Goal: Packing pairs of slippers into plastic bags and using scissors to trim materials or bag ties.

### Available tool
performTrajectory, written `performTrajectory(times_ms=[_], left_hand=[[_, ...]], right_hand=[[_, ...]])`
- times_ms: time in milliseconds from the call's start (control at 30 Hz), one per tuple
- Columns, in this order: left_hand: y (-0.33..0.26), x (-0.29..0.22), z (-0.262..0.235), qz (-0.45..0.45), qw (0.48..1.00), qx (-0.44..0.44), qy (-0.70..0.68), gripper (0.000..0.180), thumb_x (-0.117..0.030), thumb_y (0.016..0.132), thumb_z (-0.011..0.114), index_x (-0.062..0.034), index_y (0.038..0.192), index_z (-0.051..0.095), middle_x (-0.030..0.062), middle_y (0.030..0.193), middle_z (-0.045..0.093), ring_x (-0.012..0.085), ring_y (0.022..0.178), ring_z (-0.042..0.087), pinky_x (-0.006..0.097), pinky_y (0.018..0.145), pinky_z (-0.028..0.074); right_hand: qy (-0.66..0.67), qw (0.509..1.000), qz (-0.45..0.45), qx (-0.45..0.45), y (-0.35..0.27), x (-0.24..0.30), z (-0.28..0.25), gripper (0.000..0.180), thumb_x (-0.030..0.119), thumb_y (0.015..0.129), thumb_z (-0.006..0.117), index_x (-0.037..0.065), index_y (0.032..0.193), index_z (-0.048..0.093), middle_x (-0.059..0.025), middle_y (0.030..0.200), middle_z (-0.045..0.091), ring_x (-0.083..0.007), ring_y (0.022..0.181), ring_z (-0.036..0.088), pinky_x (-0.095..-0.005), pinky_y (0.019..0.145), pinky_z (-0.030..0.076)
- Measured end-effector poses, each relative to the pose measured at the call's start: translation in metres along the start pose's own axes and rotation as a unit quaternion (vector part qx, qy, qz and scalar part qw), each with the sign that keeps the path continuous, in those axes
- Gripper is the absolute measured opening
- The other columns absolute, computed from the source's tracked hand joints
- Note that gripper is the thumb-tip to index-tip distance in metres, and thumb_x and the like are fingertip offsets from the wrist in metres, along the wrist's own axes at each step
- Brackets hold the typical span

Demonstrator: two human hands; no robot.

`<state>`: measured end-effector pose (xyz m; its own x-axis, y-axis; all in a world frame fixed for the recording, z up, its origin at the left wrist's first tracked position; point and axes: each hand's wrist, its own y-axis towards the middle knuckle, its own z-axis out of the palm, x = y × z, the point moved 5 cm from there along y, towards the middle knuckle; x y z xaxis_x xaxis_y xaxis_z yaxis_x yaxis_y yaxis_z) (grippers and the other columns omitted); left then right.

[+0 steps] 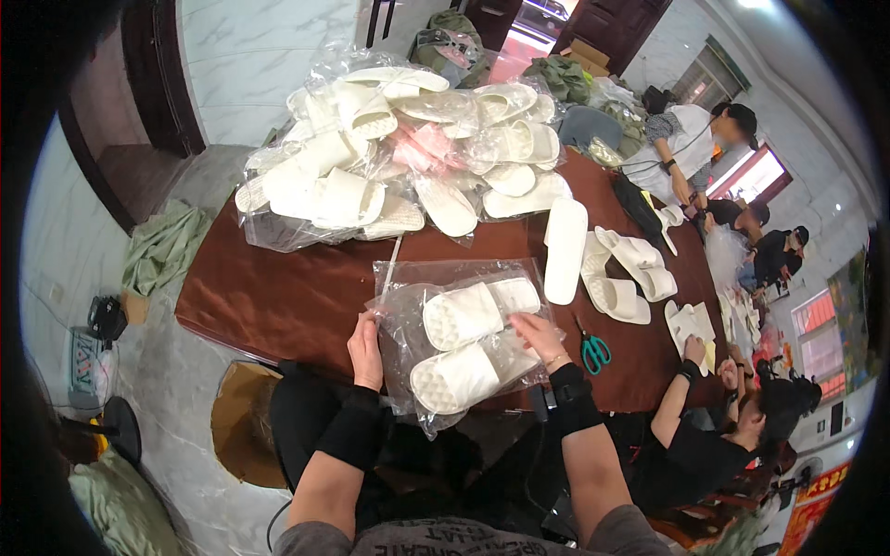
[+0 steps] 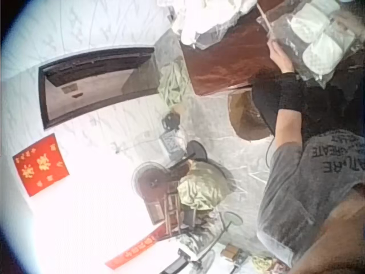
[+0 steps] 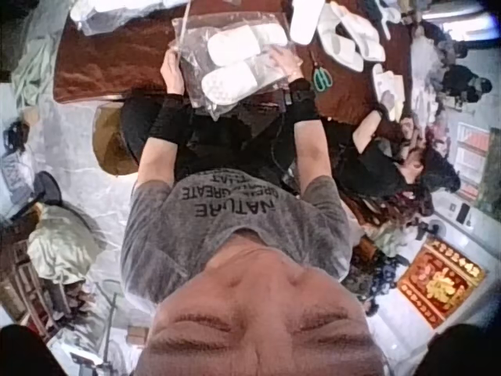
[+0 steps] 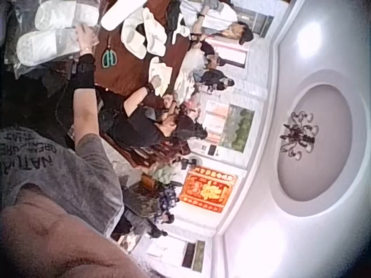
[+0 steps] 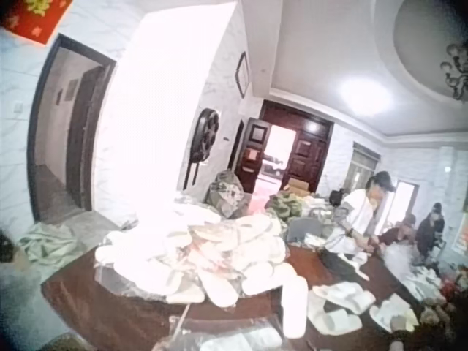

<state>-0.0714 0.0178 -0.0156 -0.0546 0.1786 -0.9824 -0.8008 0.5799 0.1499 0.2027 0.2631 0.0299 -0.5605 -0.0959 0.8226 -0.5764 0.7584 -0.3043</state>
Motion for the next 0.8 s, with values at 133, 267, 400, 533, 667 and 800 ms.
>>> performTrajectory(times_ms=[133, 267, 400, 533, 667, 800], left_hand=[[0.009, -0.015, 0.008, 0.019, 0.998, 0.021, 0.052, 0.032, -0.027, 0.105, 0.054, -0.0009, 0.115, 0.069, 0.0140, 0.101, 0.074, 0.0223, 0.097, 0.066, 0.038, 0.113, 0.037], [0.013, 0.004, -0.005, -0.031, 0.999, 0.005, 0.021, 0.028, -0.020, 0.106, 0.054, 0.0015, 0.110, 0.071, 0.0099, 0.101, 0.075, 0.0161, 0.097, 0.068, 0.035, 0.111, 0.039], [0.017, 0.001, 0.015, -0.070, 0.995, 0.027, -0.072, 0.028, -0.017, 0.109, 0.049, 0.0031, 0.113, 0.068, 0.0089, 0.104, 0.075, 0.0147, 0.099, 0.069, 0.029, 0.094, 0.050], [0.018, -0.003, 0.013, -0.073, 0.992, 0.032, -0.100, 0.028, -0.015, 0.110, 0.047, 0.0039, 0.116, 0.066, 0.0115, 0.106, 0.075, 0.0169, 0.100, 0.071, 0.029, 0.092, 0.053], [0.022, -0.012, 0.020, -0.071, 0.993, 0.056, -0.074, 0.028, -0.015, 0.110, 0.047, 0.0047, 0.116, 0.066, 0.0128, 0.109, 0.074, 0.0172, 0.099, 0.071, 0.030, 0.090, 0.055], [0.029, -0.026, 0.037, -0.089, 0.982, 0.088, -0.140, 0.028, -0.015, 0.110, 0.047, 0.0049, 0.118, 0.065, 0.0137, 0.109, 0.074, 0.0184, 0.099, 0.072, 0.031, 0.089, 0.055]], right_hand=[[0.119, 0.989, -0.046, 0.071, -0.010, 0.023, -0.007, 0.035, 0.035, 0.103, 0.057, 0.004, 0.113, 0.070, -0.0065, 0.098, 0.073, -0.0113, 0.085, 0.065, -0.0272, 0.070, 0.052], [0.308, 0.948, -0.018, 0.083, -0.010, 0.028, -0.023, 0.028, 0.022, 0.102, 0.058, 0.002, 0.118, 0.069, -0.0099, 0.105, 0.074, -0.0145, 0.093, 0.068, -0.0292, 0.078, 0.054], [0.158, 0.982, -0.045, 0.098, 0.007, -0.010, -0.037, 0.032, 0.016, 0.102, 0.056, 0.001, 0.128, 0.067, -0.0097, 0.110, 0.074, -0.0160, 0.099, 0.069, -0.0285, 0.088, 0.053], [0.124, 0.975, -0.029, 0.181, 0.010, 0.013, -0.029, 0.032, 0.016, 0.102, 0.056, 0.002, 0.128, 0.069, -0.0086, 0.121, 0.071, -0.0163, 0.110, 0.067, -0.0289, 0.098, 0.049], [0.036, 0.969, -0.112, 0.216, -0.002, 0.039, -0.022, 0.030, 0.015, 0.104, 0.056, -0.001, 0.125, 0.069, -0.0107, 0.131, 0.067, -0.0209, 0.119, 0.063, -0.0327, 0.108, 0.044], [0.076, 0.960, -0.084, 0.257, -0.011, 0.030, -0.025, 0.029, 0.013, 0.104, 0.056, -0.003, 0.125, 0.067, -0.0109, 0.131, 0.066, -0.0221, 0.117, 0.065, -0.0347, 0.106, 0.046]])
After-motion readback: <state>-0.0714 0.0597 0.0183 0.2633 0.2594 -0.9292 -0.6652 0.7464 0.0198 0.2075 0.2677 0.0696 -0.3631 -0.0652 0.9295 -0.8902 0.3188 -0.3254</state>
